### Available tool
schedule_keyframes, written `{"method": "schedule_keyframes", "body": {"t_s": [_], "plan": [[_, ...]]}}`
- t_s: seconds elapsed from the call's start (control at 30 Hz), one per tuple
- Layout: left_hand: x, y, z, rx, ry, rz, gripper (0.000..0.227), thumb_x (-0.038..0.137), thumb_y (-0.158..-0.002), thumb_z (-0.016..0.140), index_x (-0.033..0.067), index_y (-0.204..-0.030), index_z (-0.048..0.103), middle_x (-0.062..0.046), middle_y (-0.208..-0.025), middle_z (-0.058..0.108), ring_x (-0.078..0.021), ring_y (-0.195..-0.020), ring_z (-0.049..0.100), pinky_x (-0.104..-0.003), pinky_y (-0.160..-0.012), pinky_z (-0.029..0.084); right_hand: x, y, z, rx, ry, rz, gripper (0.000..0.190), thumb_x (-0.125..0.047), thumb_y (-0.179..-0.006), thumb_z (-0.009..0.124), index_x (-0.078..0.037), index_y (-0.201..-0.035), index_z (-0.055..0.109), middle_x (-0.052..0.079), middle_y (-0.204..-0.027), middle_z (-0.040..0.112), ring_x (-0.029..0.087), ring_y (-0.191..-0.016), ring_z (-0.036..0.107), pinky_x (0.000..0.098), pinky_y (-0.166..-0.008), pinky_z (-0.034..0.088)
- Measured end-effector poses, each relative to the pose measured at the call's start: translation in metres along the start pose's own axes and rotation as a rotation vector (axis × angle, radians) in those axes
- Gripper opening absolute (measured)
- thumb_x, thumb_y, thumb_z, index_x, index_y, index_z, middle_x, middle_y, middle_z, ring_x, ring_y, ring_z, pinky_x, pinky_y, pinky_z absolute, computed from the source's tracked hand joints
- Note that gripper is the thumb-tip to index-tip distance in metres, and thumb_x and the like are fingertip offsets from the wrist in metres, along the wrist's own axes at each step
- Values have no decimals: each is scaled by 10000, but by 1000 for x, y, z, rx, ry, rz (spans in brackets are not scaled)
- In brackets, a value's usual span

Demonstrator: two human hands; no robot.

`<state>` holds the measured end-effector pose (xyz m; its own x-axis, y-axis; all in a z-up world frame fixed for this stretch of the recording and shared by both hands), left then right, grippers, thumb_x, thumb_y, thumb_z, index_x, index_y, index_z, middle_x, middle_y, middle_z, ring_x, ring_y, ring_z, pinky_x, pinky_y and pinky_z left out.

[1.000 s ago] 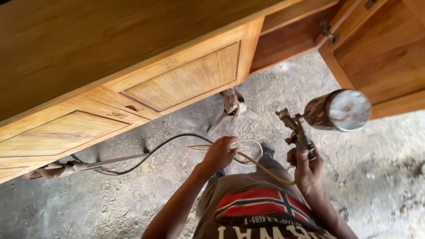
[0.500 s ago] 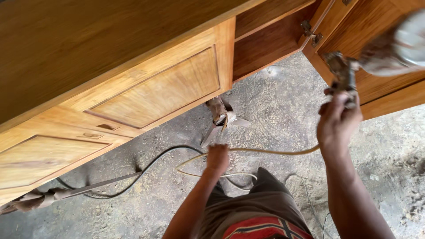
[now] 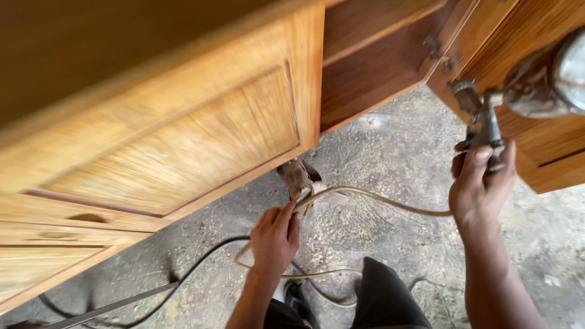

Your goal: The person uses a spray gun connected to a hose to apply finish to the interior and exterior surfaces of a wooden cabinet. They open and close cabinet doors to reach different areas and move around the unit to cover multiple sections.

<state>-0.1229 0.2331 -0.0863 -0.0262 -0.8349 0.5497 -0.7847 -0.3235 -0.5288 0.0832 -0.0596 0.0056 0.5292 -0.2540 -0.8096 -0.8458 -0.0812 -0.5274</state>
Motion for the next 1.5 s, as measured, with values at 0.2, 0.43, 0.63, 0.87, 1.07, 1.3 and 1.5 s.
{"method": "schedule_keyframes", "body": {"t_s": [0.2,0.43,0.63,0.87,1.07,1.3,1.5], "plan": [[8,-19,45,-43,-219,349,214,154,-951,756,3,-1098,721,-67,-842,668,-137,-603,575,-267,-434,450,130,72,45,-16,-228,59,594,-486,-1252,391,77,-1339,561,174,-1126,708,83,-656,559,212,-554,426],[32,-19,100,160,-521,581,221,236,-995,770,43,-1098,736,-48,-826,608,-180,-771,630,-262,-497,439,234,35,89,112,-421,-193,602,-506,-1217,387,64,-1352,526,167,-1142,733,103,-639,591,232,-508,435],[51,2,104,271,-588,489,198,181,-1009,780,53,-1154,734,-60,-985,673,-181,-876,674,-289,-635,523,262,-3,126,118,-643,-269,608,-563,-1194,437,39,-1275,476,128,-956,641,124,-598,528,262,-502,440],[76,15,102,245,-646,421,201,138,-950,803,57,-1123,743,-43,-921,667,-189,-804,657,-322,-646,526,235,54,147,-270,-681,-387,627,-674,-1156,424,-52,-1232,444,61,-925,622,81,-652,542,230,-525,435],[71,19,115,200,-661,388,201,181,-946,810,55,-1093,753,-41,-875,671,-157,-752,657,-285,-567,511,243,43,132,-294,-695,-342,668,-702,-1106,451,-42,-1208,457,65,-930,634,76,-666,565,223,-517,451],[61,19,124,171,-566,359,255,190,-919,773,41,-1120,729,-66,-891,639,-215,-787,659,-346,-606,551,244,43,92,-59,-478,-170,746,-709,-1120,506,20,-1277,480,81,-1010,669,72,-687,579,223,-550,438],[45,9,94,222,-479,396,219,164,-929,751,45,-1110,716,-89,-946,654,-247,-860,685,-348,-636,563,182,78,79,-276,-675,-279,781,-677,-1074,577,50,-1353,515,128,-1045,661,124,-713,561,253,-593,448]]}}
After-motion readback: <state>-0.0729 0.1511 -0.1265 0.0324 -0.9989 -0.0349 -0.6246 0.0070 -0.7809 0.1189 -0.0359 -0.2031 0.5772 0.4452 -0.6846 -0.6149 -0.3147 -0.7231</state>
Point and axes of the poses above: each hand's wrist, its own y-axis away from the middle knuckle, its own z-axis out of the palm, x = y × z, the point moved 4 cm from there along -y, towards the middle knuckle
